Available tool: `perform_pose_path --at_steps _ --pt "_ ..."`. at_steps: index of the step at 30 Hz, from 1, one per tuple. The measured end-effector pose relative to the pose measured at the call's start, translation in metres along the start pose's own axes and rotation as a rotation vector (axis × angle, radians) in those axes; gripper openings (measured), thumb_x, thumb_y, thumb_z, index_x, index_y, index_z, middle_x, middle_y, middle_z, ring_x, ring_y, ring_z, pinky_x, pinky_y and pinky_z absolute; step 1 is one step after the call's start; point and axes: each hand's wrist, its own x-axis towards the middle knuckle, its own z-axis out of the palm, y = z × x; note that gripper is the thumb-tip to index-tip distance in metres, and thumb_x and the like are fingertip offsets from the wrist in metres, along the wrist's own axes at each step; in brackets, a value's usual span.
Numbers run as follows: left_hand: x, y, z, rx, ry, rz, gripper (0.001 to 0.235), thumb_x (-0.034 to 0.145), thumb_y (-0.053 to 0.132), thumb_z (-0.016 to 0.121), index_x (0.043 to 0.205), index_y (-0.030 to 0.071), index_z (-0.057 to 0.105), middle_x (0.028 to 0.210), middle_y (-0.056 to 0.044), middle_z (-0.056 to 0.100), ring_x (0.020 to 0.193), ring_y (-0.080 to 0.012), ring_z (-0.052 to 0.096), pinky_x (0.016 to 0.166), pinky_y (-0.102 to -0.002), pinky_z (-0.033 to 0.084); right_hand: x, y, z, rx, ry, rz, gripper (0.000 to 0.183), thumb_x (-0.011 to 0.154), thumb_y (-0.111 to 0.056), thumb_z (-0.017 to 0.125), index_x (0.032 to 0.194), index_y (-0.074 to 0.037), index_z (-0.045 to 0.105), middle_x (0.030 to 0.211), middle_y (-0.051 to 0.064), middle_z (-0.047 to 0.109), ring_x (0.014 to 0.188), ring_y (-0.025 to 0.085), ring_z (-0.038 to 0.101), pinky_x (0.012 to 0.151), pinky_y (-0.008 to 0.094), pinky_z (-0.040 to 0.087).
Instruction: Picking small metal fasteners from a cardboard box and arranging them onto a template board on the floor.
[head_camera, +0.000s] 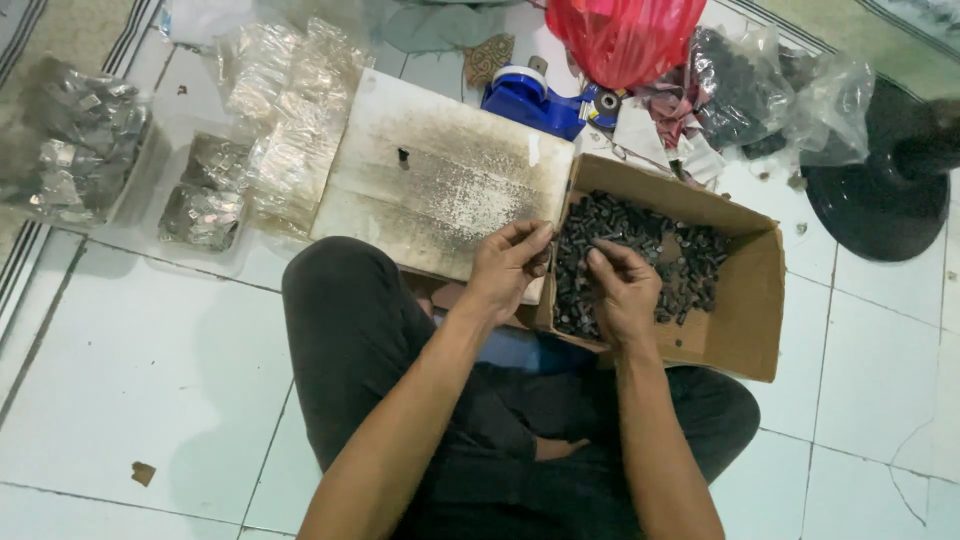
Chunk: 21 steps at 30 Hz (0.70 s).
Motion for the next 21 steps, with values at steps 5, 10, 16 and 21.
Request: perform_pose_path --at_steps 5,10,16,21 --pt "-0.014 0.019 -0.019 0.105 -0.013 0.117 0.021 0.09 0.015 0.082 0.105 0.002 0.075 0.078 -0.009 0.07 0.068 -0.0118 0.068 0.053 -0.018 0.056 -0.009 0.001 0.043 0.0 -0.04 -0.108 0.021 0.089 0.003 0.082 0.108 0.009 0.073 0.084 0.023 0.073 0.076 0.028 0.076 0.061 0.036 0.062" --pt "-0.014 0.015 -0.03 0.169 0.002 0.223 0.022 0.09 0.014 0.083 0.108 0.001 0.077 0.083 -0.013 0.074 0.074 -0.0129 0.068 0.058 -0.021 0.06 -0.013 -0.006 0.071 -0.137 -0.045 -0.182 0.018 0.09 0.004 0.083 0.106 0.009 0.076 0.084 0.024 0.075 0.075 0.027 0.077 0.063 0.036 0.062" --pt "-0.013 0.015 -0.031 0.164 0.034 0.278 0.022 0.09 0.014 0.084 0.107 0.002 0.078 0.083 -0.015 0.076 0.07 -0.0112 0.067 0.06 -0.022 0.06 -0.022 -0.015 0.086 -0.16 -0.026 -0.229 0.016 0.088 0.007 0.082 0.104 0.008 0.077 0.084 0.023 0.076 0.075 0.022 0.074 0.062 0.034 0.059" --pt "-0.009 0.009 -0.035 0.197 0.058 0.319 0.02 0.089 0.013 0.084 0.104 0.002 0.079 0.077 -0.015 0.075 0.06 -0.0118 0.069 0.055 -0.022 0.059 -0.024 -0.021 0.087 -0.201 -0.076 -0.302 0.014 0.089 0.01 0.081 0.102 0.007 0.079 0.082 0.021 0.076 0.076 0.021 0.073 0.062 0.035 0.058"
